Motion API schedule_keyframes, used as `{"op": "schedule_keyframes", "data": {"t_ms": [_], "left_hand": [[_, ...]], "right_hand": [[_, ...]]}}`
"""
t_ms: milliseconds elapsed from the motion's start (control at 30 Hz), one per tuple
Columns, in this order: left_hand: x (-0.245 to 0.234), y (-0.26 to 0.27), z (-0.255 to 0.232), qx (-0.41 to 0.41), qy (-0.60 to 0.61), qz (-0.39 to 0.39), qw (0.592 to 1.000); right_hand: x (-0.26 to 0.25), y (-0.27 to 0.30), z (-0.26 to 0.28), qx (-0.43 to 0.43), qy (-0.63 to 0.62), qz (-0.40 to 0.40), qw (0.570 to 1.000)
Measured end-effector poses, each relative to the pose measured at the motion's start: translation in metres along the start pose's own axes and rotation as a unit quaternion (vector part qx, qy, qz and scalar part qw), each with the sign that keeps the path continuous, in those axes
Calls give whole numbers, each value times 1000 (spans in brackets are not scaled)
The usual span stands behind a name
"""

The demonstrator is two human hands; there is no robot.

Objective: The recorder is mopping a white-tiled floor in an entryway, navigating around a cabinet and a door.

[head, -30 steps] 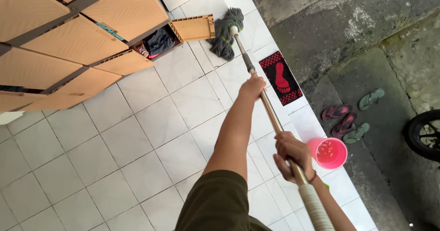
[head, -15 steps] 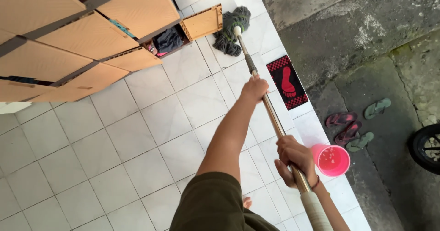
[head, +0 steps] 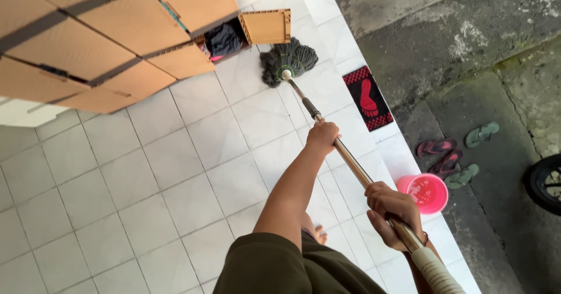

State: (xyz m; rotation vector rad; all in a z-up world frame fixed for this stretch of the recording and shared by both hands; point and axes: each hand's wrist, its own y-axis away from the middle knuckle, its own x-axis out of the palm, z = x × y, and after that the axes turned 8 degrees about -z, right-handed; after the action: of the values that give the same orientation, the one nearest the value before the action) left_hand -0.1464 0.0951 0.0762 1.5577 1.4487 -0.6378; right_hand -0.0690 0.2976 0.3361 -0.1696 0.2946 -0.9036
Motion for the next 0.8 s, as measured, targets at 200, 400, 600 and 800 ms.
{"op": "schedule_keyframes", "data": {"t_ms": [200, 400, 600, 800], "left_hand": [[56, 86, -8, 50, 35, -30, 998], [101, 144, -69, 116, 59, -26, 991], [138, 149, -114, 132, 44, -17, 990], [152, 88, -118, 85, 57, -46, 994]], "right_hand": [[26, 71, 66, 10, 45, 27, 999], [16, 154, 105, 5, 88, -16, 996], [-12, 203, 92, 41, 59, -50, 996], [-44, 166, 62, 12, -5, -80, 997]]}}
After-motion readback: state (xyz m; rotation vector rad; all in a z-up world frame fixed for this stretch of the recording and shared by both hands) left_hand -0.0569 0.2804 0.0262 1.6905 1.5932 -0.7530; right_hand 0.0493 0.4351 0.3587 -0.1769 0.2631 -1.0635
